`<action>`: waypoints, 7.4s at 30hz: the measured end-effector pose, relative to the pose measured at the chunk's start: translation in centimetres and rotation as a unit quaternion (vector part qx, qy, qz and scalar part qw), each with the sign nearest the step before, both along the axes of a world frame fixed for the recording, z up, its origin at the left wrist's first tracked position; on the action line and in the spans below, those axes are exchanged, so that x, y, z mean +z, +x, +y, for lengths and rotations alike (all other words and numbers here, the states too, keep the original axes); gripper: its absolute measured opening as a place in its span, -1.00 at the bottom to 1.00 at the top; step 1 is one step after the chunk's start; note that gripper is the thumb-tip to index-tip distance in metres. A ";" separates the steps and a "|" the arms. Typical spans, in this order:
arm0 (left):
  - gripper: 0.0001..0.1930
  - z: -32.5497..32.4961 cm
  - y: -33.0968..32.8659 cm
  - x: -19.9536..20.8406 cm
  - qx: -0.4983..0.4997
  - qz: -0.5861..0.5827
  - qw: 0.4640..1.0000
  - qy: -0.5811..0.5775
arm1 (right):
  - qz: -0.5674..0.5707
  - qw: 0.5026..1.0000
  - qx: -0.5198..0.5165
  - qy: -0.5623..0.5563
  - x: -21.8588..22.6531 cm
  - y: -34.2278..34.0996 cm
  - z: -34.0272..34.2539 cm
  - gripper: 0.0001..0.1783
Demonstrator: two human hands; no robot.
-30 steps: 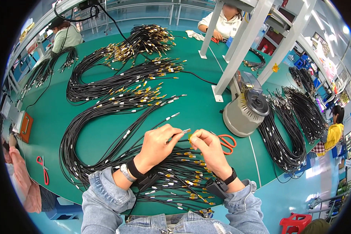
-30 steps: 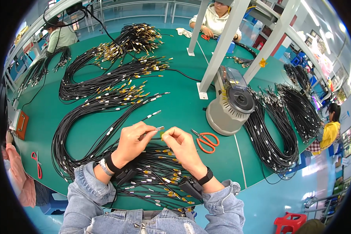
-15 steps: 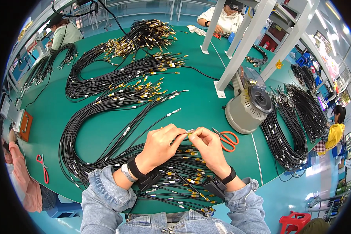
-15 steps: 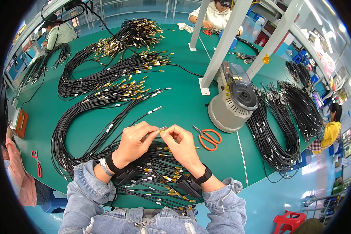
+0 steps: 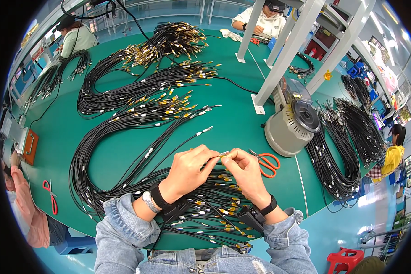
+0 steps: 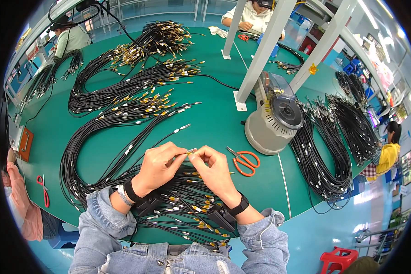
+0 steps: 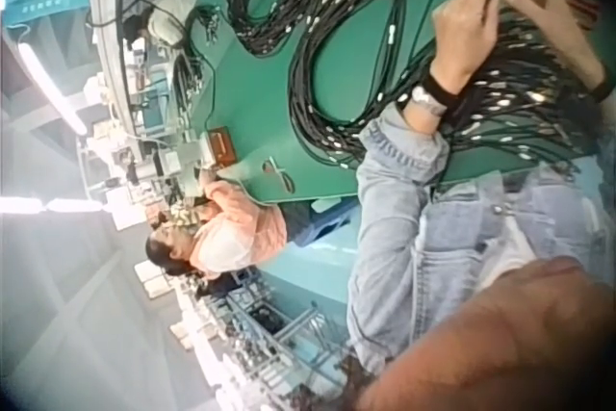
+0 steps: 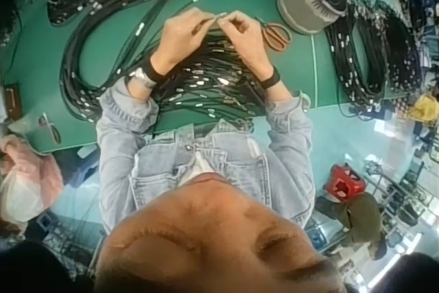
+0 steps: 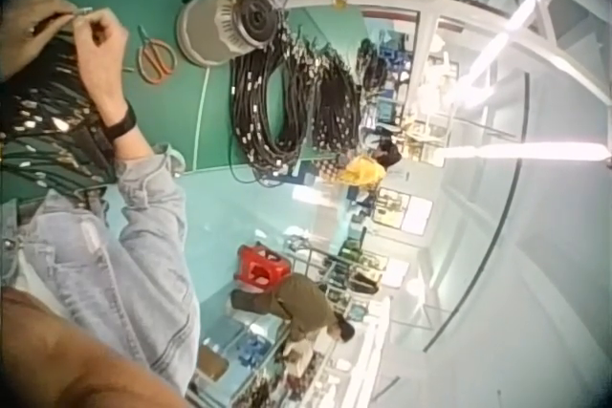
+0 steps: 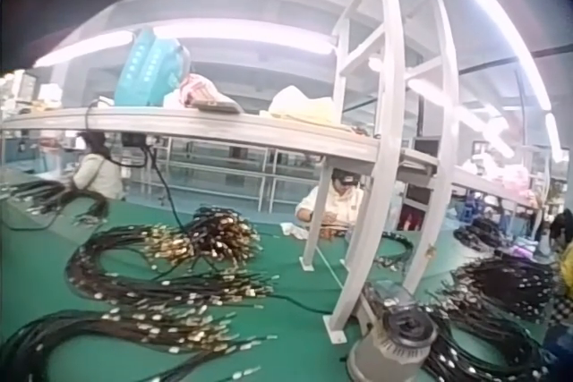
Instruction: The person picks up a cable, fits a connector onto the end by hand, and trims the excess material using shears. This process is repeated for several more cables throughout the video.
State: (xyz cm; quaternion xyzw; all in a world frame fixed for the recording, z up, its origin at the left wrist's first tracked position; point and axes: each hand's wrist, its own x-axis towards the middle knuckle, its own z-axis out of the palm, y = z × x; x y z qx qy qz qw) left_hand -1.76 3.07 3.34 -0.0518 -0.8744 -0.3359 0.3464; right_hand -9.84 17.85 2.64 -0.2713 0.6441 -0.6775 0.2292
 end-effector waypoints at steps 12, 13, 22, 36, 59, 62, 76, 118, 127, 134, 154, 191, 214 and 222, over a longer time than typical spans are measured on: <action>-0.92 -0.1 -0.1 -0.1 -0.005 0.010 1.000 -0.016 | 0.007 1.000 -0.003 0.007 -0.1 -0.1 0.0 -0.86; -0.92 -0.1 -0.1 -0.1 -0.006 0.012 1.000 -0.019 | 0.008 1.000 -0.003 0.007 0.0 -0.1 0.0 -0.86; -0.95 -0.3 0.1 0.3 -0.032 -0.019 0.999 0.020 | -0.004 1.000 0.008 0.011 0.2 -0.1 0.2 -0.85; -0.82 -1.0 -0.1 0.2 -0.093 -0.206 0.897 0.380 | -0.032 0.999 0.026 0.026 1.3 0.3 0.3 -0.88; -0.87 -1.9 0.1 0.5 -0.077 -0.233 0.931 0.271 | 0.458 0.773 -0.022 0.439 -1.5 -6.6 9.9 -0.69; -0.88 -1.6 0.5 0.6 -0.084 -0.235 0.930 0.270 | 0.415 0.788 -0.001 0.455 -0.9 -6.8 9.3 -0.60; -0.94 -1.3 4.2 2.7 -0.093 -0.111 0.989 0.030 | 0.292 0.909 0.171 0.242 7.6 0.8 6.5 -0.42; -0.98 -0.9 5.2 2.4 -0.143 -0.115 0.967 0.179 | 0.640 0.720 0.185 0.195 7.6 1.0 4.2 -0.42; -0.97 -1.0 5.2 2.6 -0.140 -0.136 0.964 0.183 | 0.645 0.718 0.178 0.190 7.4 1.0 4.3 -0.39; -0.96 -1.0 5.2 2.7 -0.147 -0.152 0.952 0.220 | 0.650 0.718 0.172 0.182 7.2 0.9 4.4 -0.37; -0.96 -1.3 5.2 2.5 -0.189 -0.181 0.927 0.268 | 0.641 0.723 0.181 0.186 7.5 1.0 4.5 -0.48; -0.70 -0.5 1.4 0.9 0.009 0.073 0.997 -0.027 | -0.052 0.996 0.045 -0.065 1.4 2.2 -0.1 -0.91; -0.67 0.2 1.2 0.3 0.026 0.099 0.995 -0.011 | -0.059 0.996 -0.009 -0.062 1.2 2.8 -0.2 -0.77; -0.67 0.5 1.3 0.3 0.017 0.092 0.995 0.022 | -0.068 0.994 -0.006 -0.081 1.2 2.8 -0.3 -0.84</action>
